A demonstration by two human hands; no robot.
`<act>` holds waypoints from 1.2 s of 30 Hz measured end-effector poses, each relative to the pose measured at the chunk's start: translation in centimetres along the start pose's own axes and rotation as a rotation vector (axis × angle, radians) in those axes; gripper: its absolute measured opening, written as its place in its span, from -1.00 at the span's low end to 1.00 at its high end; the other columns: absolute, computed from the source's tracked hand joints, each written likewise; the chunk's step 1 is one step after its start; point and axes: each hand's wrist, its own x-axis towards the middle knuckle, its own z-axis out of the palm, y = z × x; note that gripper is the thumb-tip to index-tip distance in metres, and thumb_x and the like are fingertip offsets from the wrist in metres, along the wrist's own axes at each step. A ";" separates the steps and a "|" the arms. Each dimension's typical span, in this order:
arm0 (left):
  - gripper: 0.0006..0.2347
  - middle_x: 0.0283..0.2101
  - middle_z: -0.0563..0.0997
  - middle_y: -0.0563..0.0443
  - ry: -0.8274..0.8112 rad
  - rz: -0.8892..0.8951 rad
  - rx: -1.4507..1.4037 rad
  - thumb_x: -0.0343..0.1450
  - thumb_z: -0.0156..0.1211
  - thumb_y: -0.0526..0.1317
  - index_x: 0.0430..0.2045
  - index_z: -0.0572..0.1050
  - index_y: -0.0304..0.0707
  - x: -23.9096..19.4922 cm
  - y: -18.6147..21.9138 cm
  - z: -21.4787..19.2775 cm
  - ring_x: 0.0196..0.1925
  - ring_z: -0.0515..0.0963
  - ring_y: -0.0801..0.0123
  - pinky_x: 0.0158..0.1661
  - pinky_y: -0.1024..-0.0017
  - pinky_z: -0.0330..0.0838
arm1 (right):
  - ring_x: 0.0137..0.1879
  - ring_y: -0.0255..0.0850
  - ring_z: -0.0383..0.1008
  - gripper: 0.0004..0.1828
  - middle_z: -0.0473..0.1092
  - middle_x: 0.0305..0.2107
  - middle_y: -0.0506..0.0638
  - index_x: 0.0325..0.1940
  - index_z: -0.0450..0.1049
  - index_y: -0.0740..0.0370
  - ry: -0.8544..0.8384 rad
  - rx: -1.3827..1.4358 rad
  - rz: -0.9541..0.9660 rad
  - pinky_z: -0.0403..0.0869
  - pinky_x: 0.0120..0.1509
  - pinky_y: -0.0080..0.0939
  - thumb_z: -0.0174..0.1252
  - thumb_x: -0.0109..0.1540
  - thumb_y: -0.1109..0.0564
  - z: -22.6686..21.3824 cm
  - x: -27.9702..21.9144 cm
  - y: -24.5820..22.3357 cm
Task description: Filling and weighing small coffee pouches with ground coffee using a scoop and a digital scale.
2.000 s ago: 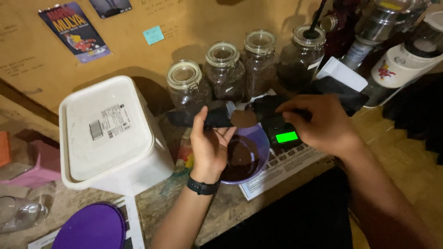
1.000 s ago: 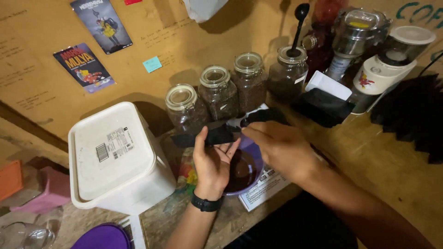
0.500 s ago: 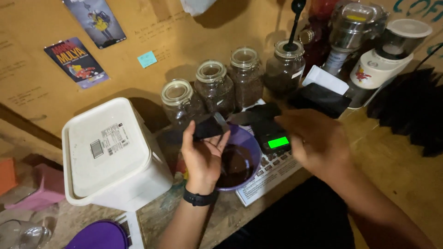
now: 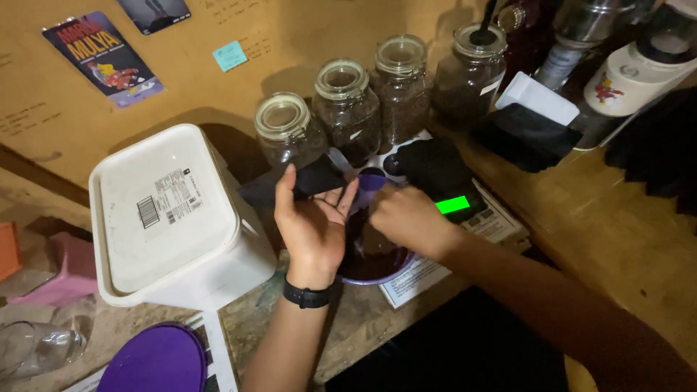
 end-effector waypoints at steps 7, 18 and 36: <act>-0.78 -0.35 0.72 -0.08 -0.020 0.004 -0.021 0.29 0.39 -0.01 -0.46 0.54 -0.10 -0.4 0.5 0.7 -0.19 0.74 0.10 0.17 -0.11 0.51 | -0.43 -0.10 0.43 -0.81 0.40 -0.78 -0.11 -0.70 0.55 -0.05 -0.014 -0.113 -0.128 0.40 -0.43 -0.05 0.21 0.02 0.15 1.9 0.2 -0.1; -0.77 -0.35 0.71 -0.06 -0.045 -0.024 -0.032 0.27 0.41 0.00 -0.47 0.55 -0.11 -0.4 0.7 0.7 -0.16 0.72 0.13 0.21 -0.13 0.46 | -0.31 0.03 0.63 -0.81 0.56 -0.57 0.03 -0.45 0.67 0.06 -0.557 0.214 0.139 0.57 -0.21 0.08 0.14 0.13 0.16 0.9 -0.6 -0.5; -0.73 -0.30 0.70 -0.11 -0.101 -0.015 -0.060 0.29 0.42 -0.02 -0.37 0.52 -0.14 -0.2 0.6 0.3 -0.08 0.70 0.05 0.25 -0.22 0.39 | -0.18 0.08 0.65 -0.82 0.60 -0.45 0.09 -0.30 0.70 0.07 -0.626 0.366 0.338 0.61 -0.03 0.04 0.18 0.13 0.14 -2.0 2.9 0.9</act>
